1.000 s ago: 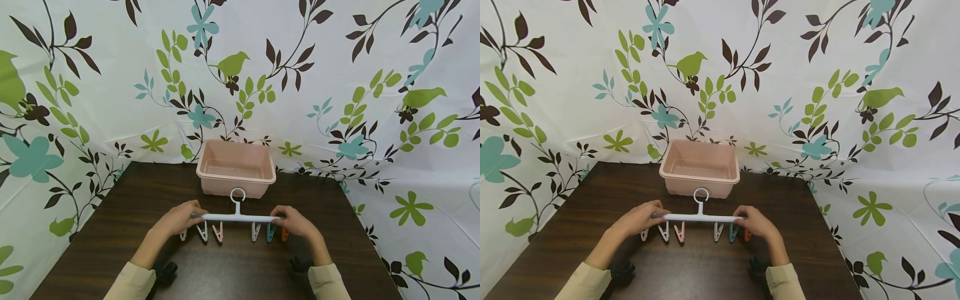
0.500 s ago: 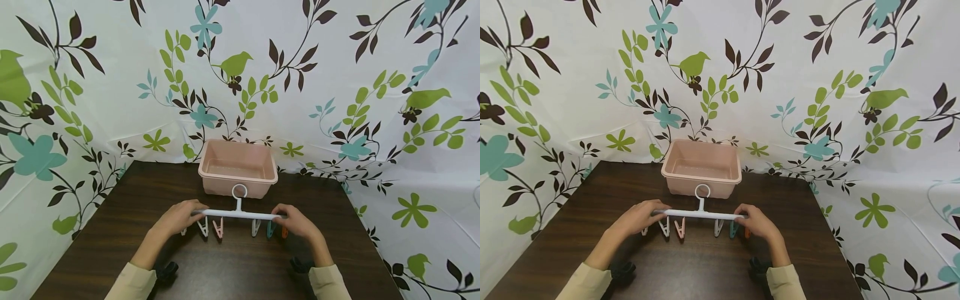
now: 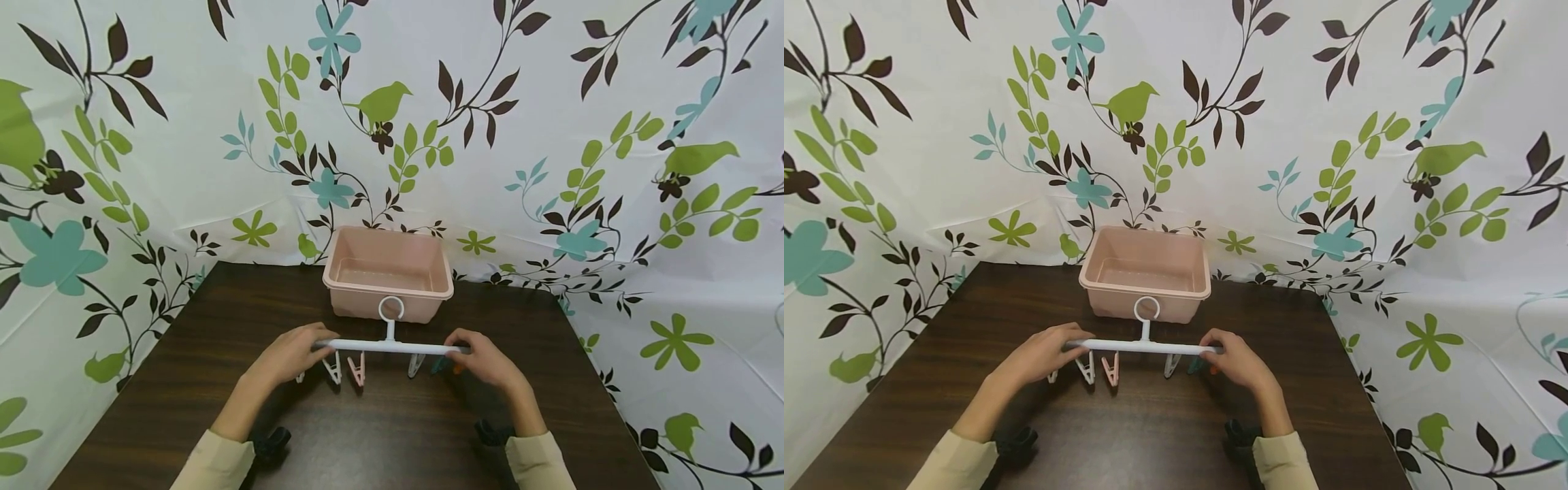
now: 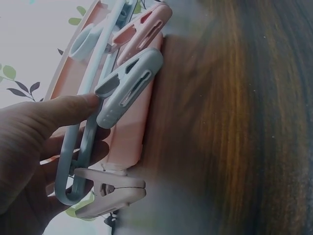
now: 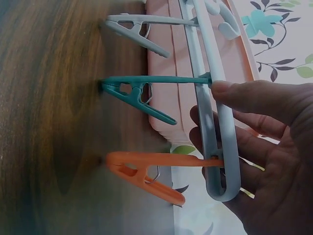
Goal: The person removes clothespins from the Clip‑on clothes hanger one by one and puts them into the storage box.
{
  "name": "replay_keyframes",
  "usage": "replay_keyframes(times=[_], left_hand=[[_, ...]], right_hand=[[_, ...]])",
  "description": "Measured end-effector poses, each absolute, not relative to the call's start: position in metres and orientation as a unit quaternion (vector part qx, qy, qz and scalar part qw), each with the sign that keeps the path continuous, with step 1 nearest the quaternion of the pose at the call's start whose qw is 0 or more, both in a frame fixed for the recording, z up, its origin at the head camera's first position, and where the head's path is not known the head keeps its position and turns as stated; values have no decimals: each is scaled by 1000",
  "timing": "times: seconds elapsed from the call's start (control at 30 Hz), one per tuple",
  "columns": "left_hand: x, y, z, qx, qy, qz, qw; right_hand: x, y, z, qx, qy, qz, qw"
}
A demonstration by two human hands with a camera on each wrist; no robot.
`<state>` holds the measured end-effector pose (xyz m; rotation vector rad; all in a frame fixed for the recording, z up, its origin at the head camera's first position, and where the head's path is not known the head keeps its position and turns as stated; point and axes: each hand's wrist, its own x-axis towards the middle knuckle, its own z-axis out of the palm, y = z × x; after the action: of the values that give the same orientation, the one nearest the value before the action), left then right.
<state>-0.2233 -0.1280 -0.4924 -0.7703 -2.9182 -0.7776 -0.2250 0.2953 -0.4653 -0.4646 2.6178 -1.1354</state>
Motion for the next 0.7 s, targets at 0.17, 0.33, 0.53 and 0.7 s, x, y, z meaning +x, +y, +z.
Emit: replay_keyframes(times=[0.17, 0.33, 0.53, 0.7], left_hand=[[-224, -127, -488, -247, -936, -252, 7], [-223, -129, -485, -243, -935, -258, -1], [-222, -129, -485, -246, -934, -260, -3], [-220, -129, -483, -240, -934, -266, -5]], right_hand=[[-224, 296, -462, -162, 899, -388, 123], [-223, 297, -460, -167, 899, -385, 122], [-221, 295, -456, -169, 902, -381, 117], [-217, 294, -453, -162, 905, -375, 118]])
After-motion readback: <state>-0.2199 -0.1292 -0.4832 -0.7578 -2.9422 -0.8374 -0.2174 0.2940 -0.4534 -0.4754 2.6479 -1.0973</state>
